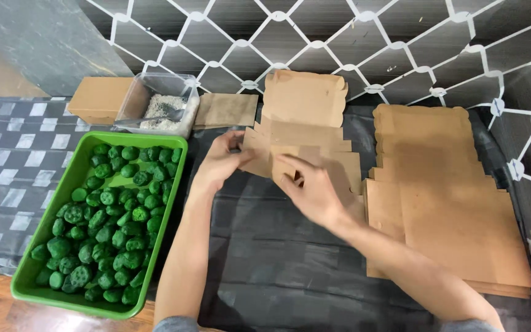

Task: Folding a cardboard box and filling it with green lotus pods

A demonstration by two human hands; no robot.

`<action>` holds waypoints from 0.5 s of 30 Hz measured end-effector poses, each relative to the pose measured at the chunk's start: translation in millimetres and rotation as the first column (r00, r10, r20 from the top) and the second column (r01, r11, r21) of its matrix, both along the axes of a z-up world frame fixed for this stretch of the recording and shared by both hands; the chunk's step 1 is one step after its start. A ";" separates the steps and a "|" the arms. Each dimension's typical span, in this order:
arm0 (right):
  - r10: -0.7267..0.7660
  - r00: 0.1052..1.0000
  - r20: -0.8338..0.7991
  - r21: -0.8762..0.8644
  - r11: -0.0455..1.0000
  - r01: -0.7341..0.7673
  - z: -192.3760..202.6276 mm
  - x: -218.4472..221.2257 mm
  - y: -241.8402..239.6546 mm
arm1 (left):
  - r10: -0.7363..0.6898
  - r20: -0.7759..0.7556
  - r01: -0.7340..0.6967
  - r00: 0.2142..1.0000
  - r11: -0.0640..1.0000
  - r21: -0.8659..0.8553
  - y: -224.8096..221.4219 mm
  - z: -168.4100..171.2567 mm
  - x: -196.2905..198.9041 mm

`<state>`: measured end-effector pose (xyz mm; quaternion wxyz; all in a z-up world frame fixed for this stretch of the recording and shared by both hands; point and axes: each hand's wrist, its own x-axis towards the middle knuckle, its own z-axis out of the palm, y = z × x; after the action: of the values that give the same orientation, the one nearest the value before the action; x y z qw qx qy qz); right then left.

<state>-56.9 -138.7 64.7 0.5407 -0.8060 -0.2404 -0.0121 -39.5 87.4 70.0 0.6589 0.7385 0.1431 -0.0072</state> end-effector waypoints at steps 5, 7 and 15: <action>-0.004 0.893 -0.451 0.025 1.000 0.017 80.6 7.8 6.5 | -0.127 0.034 0.128 0.991 0.991 -0.043 2.8 12.7 19.5; 0.017 0.824 -0.566 0.059 0.998 0.020 74.2 20.7 9.1 | -0.130 0.061 0.135 0.990 0.988 -0.080 -7.7 23.5 19.6; 0.110 0.731 -0.674 0.276 0.955 0.111 16.6 52.9 6.7 | -0.252 -0.005 0.252 0.968 0.967 0.027 -22.6 24.2 22.5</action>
<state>-4.0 -131.9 81.3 0.7059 -0.6630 -0.0204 0.2483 -17.0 64.7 94.3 0.6426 0.7594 0.0488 -0.0892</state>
